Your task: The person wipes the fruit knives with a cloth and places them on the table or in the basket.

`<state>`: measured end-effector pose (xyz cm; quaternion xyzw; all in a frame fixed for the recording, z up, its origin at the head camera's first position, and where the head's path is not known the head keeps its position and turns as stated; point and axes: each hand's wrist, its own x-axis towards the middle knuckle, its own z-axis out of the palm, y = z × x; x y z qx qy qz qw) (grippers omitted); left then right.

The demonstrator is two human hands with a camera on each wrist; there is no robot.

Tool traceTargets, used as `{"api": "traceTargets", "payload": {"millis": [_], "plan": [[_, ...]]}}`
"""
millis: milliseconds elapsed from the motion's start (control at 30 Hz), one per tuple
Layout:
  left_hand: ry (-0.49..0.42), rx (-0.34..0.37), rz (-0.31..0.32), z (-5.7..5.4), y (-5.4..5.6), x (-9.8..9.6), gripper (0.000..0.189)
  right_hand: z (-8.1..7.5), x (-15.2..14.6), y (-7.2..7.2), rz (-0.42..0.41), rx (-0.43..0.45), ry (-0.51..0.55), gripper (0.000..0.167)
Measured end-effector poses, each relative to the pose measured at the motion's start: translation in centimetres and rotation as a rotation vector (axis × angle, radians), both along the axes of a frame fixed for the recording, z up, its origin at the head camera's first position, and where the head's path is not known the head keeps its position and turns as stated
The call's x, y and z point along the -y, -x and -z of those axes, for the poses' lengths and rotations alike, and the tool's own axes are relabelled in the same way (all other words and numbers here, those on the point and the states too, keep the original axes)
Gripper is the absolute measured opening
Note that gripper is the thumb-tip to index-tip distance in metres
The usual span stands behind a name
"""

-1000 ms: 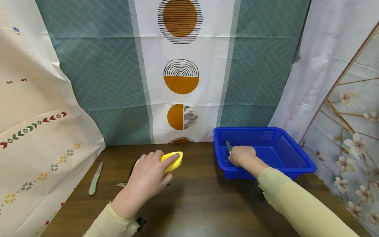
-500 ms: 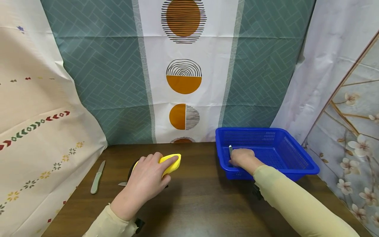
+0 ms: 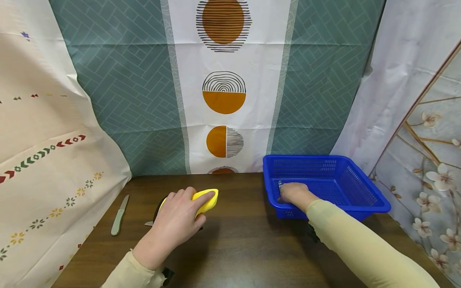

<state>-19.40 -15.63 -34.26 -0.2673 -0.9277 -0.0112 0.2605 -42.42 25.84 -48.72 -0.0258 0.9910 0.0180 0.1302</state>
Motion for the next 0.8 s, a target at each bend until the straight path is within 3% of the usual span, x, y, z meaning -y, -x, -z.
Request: {"api": "traceTargets", "payload": {"millis": [300,467,600,700,800], "plan": [[-0.004,-0.002,-0.001,0.2,0.0,0.3,0.058,0.3,-0.3,0.9,-0.008,-0.009,0.020,0.043],[-0.006,-0.005,-0.003,0.1,-0.1,0.5,0.058,0.1,-0.1,0.5,-0.009,-0.031,0.018,0.045],[-0.003,0.006,-0.013,0.1,-0.2,0.7,0.057,-3.0,1.6,-2.7,-0.006,-0.027,-0.001,0.042],[-0.002,0.011,-0.021,0.1,-0.2,0.9,0.058,-7.0,3.5,-6.6,-0.009,-0.032,0.005,0.037],[-0.003,0.008,-0.026,0.1,-0.2,1.1,0.057,-9.8,4.6,-9.1,-0.013,-0.035,0.020,0.034]]}}
